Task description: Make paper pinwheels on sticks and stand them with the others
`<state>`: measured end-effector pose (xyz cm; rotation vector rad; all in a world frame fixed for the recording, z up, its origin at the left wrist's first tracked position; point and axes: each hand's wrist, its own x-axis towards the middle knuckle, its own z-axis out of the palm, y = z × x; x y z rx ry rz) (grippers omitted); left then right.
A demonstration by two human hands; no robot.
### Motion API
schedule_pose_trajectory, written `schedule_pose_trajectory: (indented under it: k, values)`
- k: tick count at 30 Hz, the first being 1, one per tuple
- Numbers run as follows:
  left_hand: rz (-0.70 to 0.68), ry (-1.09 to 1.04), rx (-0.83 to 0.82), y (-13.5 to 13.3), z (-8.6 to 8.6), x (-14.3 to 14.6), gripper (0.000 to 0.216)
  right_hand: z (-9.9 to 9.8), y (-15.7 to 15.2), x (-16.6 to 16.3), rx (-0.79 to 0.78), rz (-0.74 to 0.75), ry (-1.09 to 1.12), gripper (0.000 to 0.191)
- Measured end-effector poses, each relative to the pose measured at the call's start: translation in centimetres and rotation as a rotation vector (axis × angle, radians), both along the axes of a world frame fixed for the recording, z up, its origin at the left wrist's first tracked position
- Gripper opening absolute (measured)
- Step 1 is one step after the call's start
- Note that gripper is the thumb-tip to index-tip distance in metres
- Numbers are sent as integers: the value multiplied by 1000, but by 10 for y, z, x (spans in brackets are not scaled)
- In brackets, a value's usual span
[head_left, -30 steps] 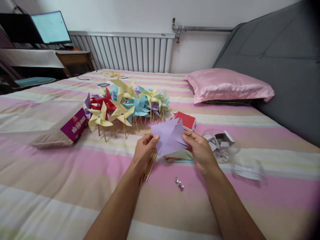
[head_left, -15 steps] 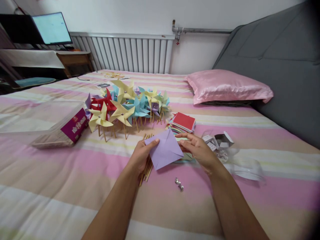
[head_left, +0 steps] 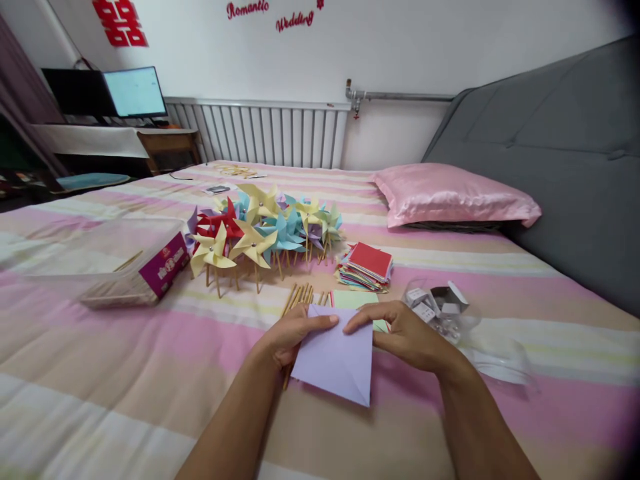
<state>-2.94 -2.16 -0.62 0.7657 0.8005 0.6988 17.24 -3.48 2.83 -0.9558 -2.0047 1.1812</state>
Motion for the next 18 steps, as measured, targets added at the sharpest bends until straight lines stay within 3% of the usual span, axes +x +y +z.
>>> schedule_pose_trajectory:
  k: [3,6,8,14,18]
  values:
    - [-14,2,-23,1,-1,0,25,-1,2,-1,37,-17,3,10]
    - [115,-94,-53,5,2,-1,28,-7,6,-1,73,-108,36,10]
    - [179,-232,-84,7,5,-3,41,-11,9,-2,147,-221,51,12]
    - [119,-585,58,6,10,-5,72,-19,9,-15,502,-678,10,11]
    - [172,-533,134,5,5,0,59,-27,5,-29,753,-713,-176,15]
